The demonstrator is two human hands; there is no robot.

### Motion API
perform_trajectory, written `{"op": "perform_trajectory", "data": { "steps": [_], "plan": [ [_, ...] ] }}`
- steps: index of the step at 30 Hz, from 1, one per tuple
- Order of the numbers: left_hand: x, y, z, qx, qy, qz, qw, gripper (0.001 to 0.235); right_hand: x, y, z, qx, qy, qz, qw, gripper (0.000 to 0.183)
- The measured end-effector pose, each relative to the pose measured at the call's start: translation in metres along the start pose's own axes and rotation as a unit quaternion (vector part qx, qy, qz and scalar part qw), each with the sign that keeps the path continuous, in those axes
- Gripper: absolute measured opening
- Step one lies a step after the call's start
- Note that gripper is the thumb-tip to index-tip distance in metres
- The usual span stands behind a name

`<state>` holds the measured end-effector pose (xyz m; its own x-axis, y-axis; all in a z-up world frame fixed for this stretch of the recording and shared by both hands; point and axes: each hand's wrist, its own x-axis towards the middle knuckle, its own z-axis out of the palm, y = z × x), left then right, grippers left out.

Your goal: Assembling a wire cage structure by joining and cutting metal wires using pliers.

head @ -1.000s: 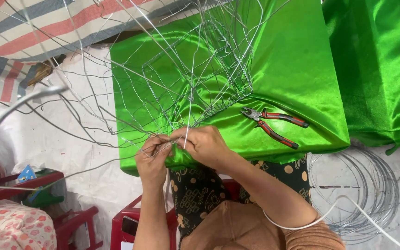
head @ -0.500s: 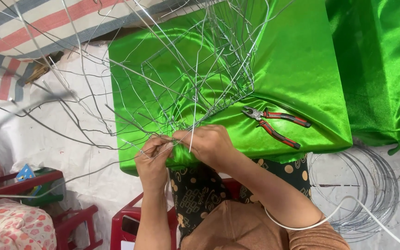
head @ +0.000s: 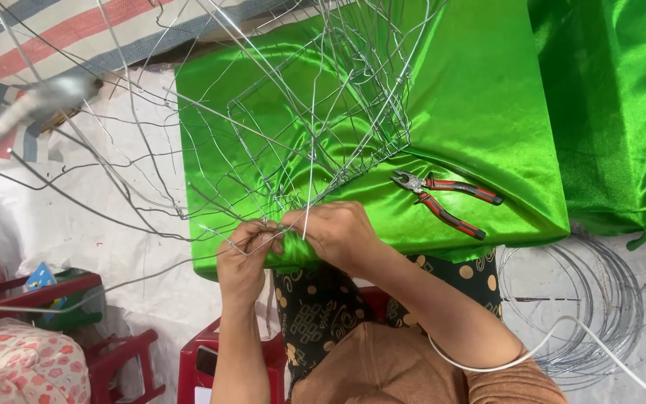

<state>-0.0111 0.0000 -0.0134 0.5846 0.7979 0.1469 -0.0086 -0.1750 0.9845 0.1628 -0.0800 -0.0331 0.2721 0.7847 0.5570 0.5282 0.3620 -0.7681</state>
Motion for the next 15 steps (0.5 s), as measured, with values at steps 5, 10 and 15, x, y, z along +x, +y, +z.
{"op": "perform_trajectory", "data": {
  "steps": [5, 10, 15],
  "plan": [
    [-0.0022, -0.0023, -0.0024, 0.012, -0.009, 0.013, 1.0, 0.012, -0.0045, 0.0035, 0.001, -0.006, -0.007, 0.003, 1.0, 0.019],
    [-0.0022, -0.0026, -0.0071, 0.032, -0.026, 0.014, 0.999, 0.012, -0.007, 0.0073, 0.0057, -0.007, -0.018, 0.014, 1.0, 0.02],
    [0.0009, 0.0029, -0.0048, 0.031, -0.032, 0.01, 0.999, 0.015, -0.0088, 0.0088, 0.0053, 0.007, -0.027, 0.017, 0.999, 0.019]
  ]
}}
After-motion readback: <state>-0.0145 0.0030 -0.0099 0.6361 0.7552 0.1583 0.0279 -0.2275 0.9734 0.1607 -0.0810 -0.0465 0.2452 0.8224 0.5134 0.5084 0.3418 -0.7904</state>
